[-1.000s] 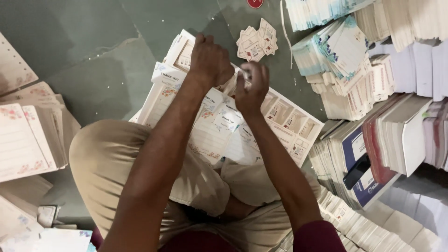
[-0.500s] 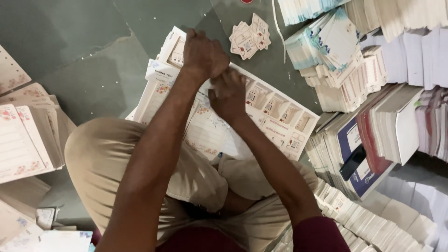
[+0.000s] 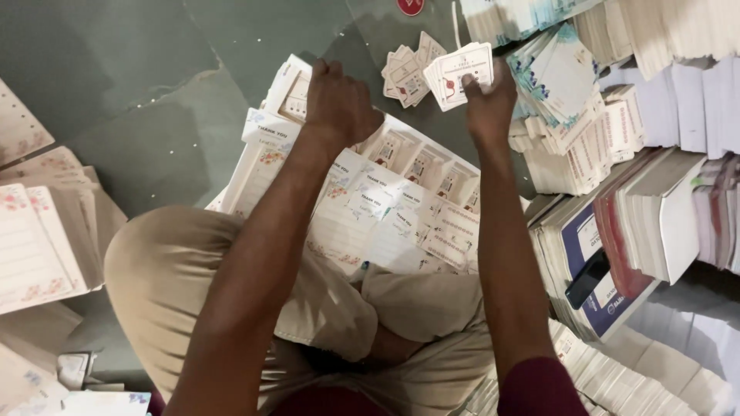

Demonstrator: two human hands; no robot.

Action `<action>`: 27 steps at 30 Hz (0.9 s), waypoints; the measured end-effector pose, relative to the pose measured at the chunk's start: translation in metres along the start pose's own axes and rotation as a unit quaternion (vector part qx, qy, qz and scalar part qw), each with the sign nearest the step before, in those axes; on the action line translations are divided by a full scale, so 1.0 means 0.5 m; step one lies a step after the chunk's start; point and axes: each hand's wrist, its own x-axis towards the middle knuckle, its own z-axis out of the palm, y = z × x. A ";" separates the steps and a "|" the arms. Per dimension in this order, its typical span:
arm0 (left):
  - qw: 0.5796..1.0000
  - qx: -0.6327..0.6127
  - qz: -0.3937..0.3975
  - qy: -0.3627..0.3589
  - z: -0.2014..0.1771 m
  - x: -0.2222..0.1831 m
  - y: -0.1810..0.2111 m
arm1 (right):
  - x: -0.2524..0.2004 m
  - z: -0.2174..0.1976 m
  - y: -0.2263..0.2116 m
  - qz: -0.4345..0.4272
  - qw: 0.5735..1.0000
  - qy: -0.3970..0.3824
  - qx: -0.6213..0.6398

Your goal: The recorder is sitting on the floor and sorting through a large quantity of printed 'Thank You' cards and other stationery items, organizing them into piles.

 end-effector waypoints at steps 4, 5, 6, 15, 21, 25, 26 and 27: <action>0.999 -0.008 0.015 0.027 0.034 -0.001 -0.007 | 0.068 0.035 0.250 0.012 0.994 -0.014 0.108; 0.999 -0.011 0.016 0.038 0.035 0.001 -0.011 | 0.092 0.058 0.271 0.069 0.996 -0.029 0.055; 0.999 -0.014 0.017 0.048 0.035 0.004 -0.016 | 0.117 0.082 0.292 0.125 0.991 -0.045 0.001; 0.997 0.008 0.032 0.077 0.074 0.020 -0.029 | 0.026 0.190 0.107 0.027 0.975 -0.194 -0.103; 0.997 0.012 0.040 0.072 0.066 0.014 -0.034 | -0.062 0.217 -0.010 0.145 0.924 -0.321 -0.149; 0.996 0.025 0.043 0.072 0.094 0.022 -0.043 | -0.042 0.225 0.004 0.107 0.924 -0.337 -0.144; 0.996 0.023 0.044 0.069 0.091 0.016 -0.043 | -0.048 0.220 -0.007 0.124 0.921 -0.340 -0.142; 0.996 0.021 0.046 0.069 0.085 0.017 -0.042 | -0.047 0.214 -0.018 0.140 0.918 -0.342 -0.142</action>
